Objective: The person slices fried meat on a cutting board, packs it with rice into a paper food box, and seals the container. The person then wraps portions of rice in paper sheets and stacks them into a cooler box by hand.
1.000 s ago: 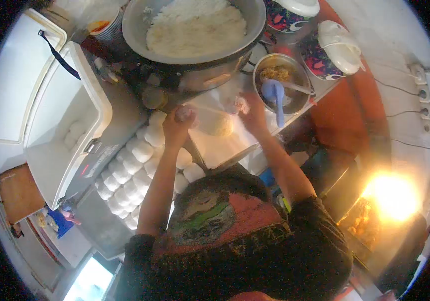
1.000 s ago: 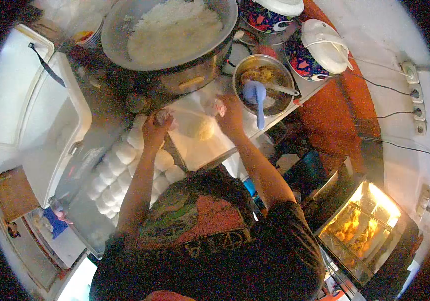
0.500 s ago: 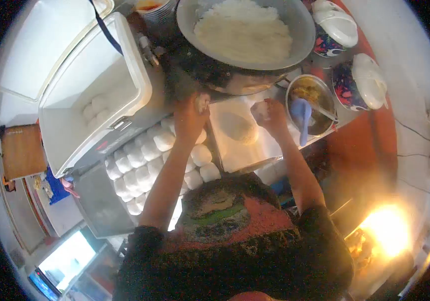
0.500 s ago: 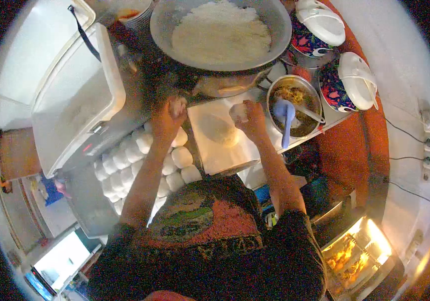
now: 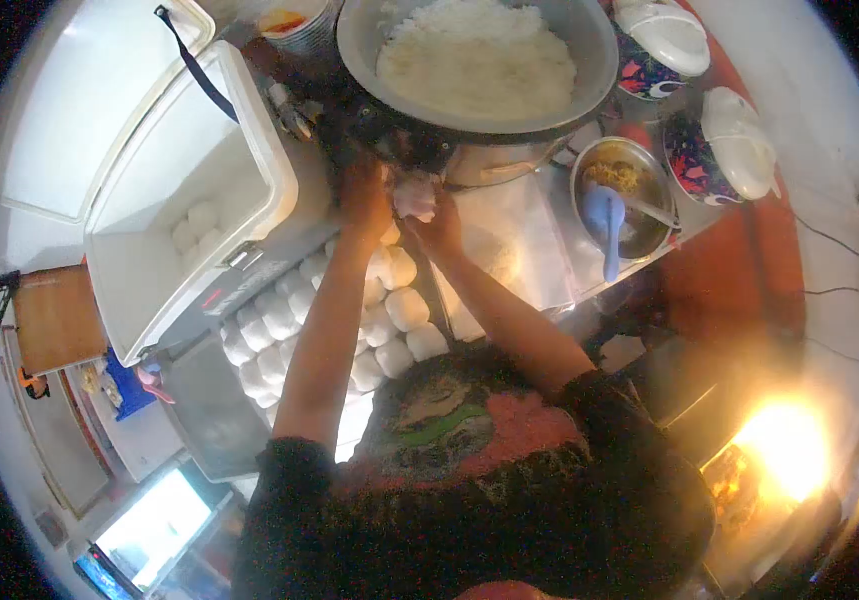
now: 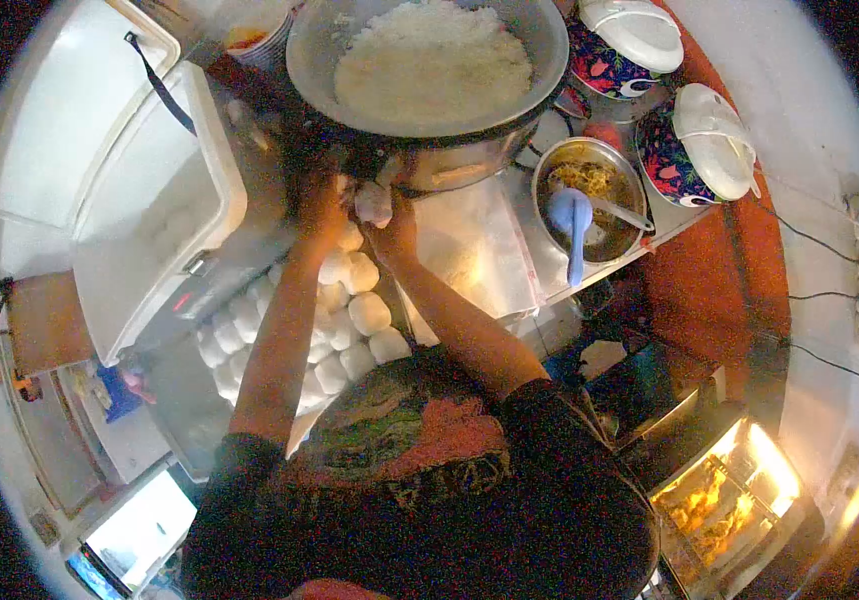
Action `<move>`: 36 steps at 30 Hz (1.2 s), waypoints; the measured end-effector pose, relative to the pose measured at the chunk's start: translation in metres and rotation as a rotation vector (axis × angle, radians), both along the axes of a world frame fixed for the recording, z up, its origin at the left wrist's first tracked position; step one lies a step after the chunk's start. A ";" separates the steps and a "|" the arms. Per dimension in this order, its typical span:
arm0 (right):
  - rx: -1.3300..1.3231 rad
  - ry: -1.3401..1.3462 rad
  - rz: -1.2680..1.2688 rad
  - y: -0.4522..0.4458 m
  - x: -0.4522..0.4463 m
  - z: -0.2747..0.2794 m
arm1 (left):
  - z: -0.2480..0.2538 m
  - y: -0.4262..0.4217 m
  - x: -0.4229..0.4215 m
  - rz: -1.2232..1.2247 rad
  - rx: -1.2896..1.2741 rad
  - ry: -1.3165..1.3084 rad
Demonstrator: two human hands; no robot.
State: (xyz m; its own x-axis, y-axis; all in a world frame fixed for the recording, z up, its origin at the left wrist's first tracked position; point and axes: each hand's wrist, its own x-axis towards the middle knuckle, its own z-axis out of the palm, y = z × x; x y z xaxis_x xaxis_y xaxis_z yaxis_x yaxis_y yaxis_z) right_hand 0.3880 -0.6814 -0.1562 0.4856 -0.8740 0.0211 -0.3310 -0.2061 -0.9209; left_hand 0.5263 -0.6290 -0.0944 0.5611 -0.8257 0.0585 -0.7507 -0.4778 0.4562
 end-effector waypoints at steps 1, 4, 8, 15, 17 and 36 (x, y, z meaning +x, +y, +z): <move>-0.116 0.063 -0.008 0.000 0.002 -0.002 | -0.005 0.000 0.005 -0.004 -0.001 -0.003; -0.018 0.024 0.044 0.001 -0.010 -0.009 | -0.021 0.003 0.012 -0.063 -0.040 -0.103; 0.364 0.002 0.055 -0.026 -0.080 0.035 | 0.017 0.002 -0.033 -0.054 -0.004 -0.221; 0.219 -0.003 -0.190 -0.096 -0.199 0.031 | -0.069 0.008 -0.129 -0.235 0.185 -0.385; 0.208 0.091 -0.219 -0.099 -0.212 0.045 | -0.093 0.005 -0.135 -0.126 0.142 -0.425; 0.227 0.005 -0.198 -0.083 -0.190 0.039 | -0.090 -0.032 -0.128 -0.075 -0.204 -0.181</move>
State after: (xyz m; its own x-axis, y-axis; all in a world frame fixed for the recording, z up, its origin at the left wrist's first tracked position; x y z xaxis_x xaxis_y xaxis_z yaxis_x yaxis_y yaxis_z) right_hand 0.1984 -0.7642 -0.1173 0.3047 -0.9338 -0.1874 -0.3486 0.0738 -0.9344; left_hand 0.3984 -0.6606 -0.1840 0.4642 -0.8253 0.3216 -0.8584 -0.3296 0.3931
